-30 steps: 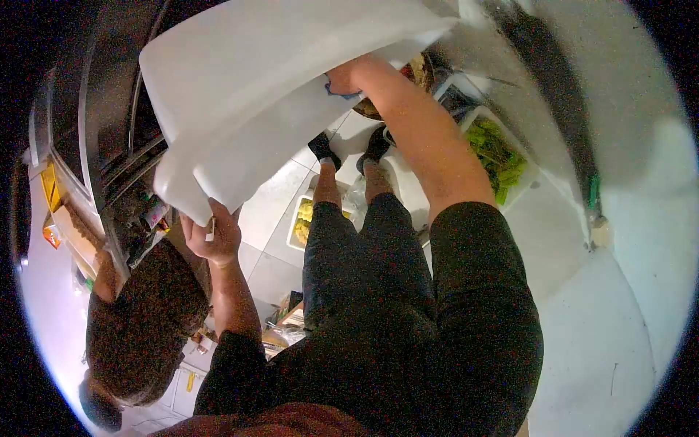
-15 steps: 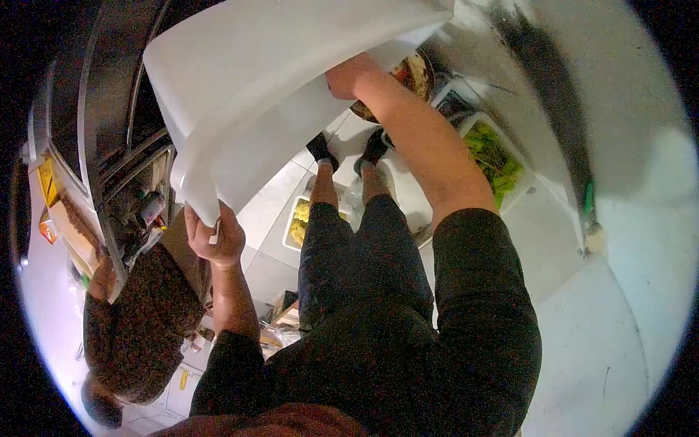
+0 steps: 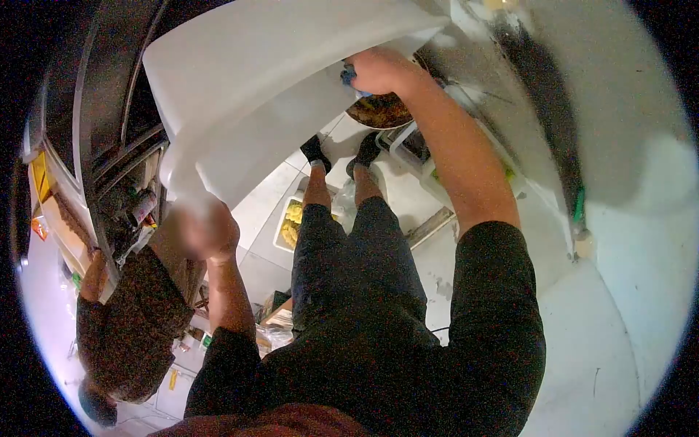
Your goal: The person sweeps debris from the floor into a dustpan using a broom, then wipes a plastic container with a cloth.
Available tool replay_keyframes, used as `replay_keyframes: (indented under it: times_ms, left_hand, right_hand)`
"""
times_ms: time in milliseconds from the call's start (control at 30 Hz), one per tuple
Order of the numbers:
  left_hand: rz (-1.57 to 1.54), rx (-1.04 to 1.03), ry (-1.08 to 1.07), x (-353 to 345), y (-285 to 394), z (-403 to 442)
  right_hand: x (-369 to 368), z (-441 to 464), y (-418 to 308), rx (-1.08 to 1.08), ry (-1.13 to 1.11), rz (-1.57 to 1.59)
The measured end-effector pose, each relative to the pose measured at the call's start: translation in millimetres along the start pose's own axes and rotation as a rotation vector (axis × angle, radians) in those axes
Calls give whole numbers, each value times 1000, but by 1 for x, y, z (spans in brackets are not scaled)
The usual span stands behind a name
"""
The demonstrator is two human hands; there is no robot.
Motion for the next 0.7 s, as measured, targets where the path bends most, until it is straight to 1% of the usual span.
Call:
replay_keyframes:
  times_ms: [33,100,133,200,300,467,633,700]
  left_hand:
    - [-2,2,11,0,2,0]
    - [-65,42,6,2,8,7]
    - [-122,82,-6,9,15,17]
    - [-193,96,-7,14,19,20]
    - [-218,33,25,15,25,18]
    - [-137,-24,84,9,26,17]
    - [1,93,71,-6,20,10]
    - [-35,102,86,-5,24,13]
  right_hand:
    - [6,-2,-5,-16,6,-36]
    - [6,2,-18,-5,85,-29]
    - [0,7,-21,-9,94,-61]
    - [-16,18,-32,-26,104,-128]
    - [-34,31,-40,-35,70,-203]
    - [-50,42,-48,-14,-18,-271]
    - [-73,32,-33,78,-120,-247]
    - [-84,17,-19,125,-170,-214]
Point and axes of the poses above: each hand's wrist, its own z-axis towards the middle knuckle, its own x-axis out of the back of the hand, y = z × x, the point moved 8 cm from there along z, towards the middle knuckle, and after that the axes turned 10 degrees about -x, right-handed, at the moved point
